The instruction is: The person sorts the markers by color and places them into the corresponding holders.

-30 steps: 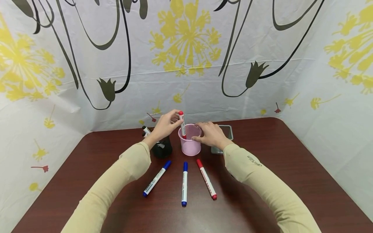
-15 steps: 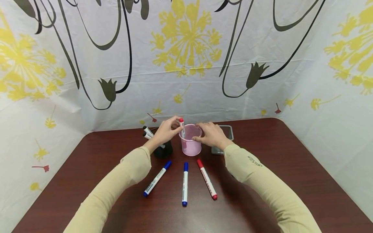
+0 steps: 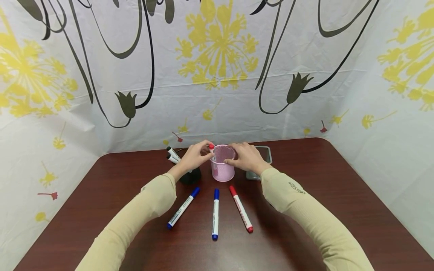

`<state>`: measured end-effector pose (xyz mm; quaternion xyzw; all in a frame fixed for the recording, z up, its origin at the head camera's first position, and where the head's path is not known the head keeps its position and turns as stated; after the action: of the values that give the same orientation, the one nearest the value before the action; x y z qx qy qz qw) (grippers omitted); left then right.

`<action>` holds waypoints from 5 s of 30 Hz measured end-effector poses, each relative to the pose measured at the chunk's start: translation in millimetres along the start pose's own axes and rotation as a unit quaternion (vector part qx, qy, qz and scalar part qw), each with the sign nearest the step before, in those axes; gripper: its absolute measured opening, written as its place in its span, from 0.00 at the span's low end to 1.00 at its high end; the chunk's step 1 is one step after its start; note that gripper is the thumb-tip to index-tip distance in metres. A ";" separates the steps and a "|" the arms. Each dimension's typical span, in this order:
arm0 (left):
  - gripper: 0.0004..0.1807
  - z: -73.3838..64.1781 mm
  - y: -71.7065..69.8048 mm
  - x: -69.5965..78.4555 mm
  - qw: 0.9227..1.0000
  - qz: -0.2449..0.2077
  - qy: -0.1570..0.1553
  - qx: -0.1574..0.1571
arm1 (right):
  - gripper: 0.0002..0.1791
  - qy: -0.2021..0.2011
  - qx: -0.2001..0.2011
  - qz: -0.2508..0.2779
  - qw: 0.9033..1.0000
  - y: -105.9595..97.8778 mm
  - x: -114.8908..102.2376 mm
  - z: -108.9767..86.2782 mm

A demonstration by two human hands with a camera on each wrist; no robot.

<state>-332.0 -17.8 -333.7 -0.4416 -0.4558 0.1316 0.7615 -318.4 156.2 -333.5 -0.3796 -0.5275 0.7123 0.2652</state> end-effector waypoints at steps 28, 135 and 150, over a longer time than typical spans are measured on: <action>0.13 -58.2 0.2 78.6 0.936 0.187 0.288 0.078 | 0.31 -0.005 0.004 -0.009 1.000 -0.9 0.1 -1.5; 0.14 -110.8 120.9 104.5 0.755 0.444 0.458 -0.150 | 0.34 0.019 -0.020 0.017 0.999 2.2 2.4 -2.9; 0.12 -119.3 102.6 111.0 0.809 0.355 0.453 -0.120 | 0.33 0.020 -0.019 0.020 0.999 1.5 2.1 -2.5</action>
<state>-153.6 42.3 -374.0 -0.6698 0.1173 0.1218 0.7230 -317.5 158.7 -335.8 -0.4092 -0.5277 0.6996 0.2542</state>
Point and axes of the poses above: each hand's wrist, its own z-axis towards the middle knuckle, its own y-axis out of the palm, x = y × z, the point moved 4 cm from there along z, towards the middle knuckle, and after that the axes turned 10 degrees about -x, right-handed, at the moved point
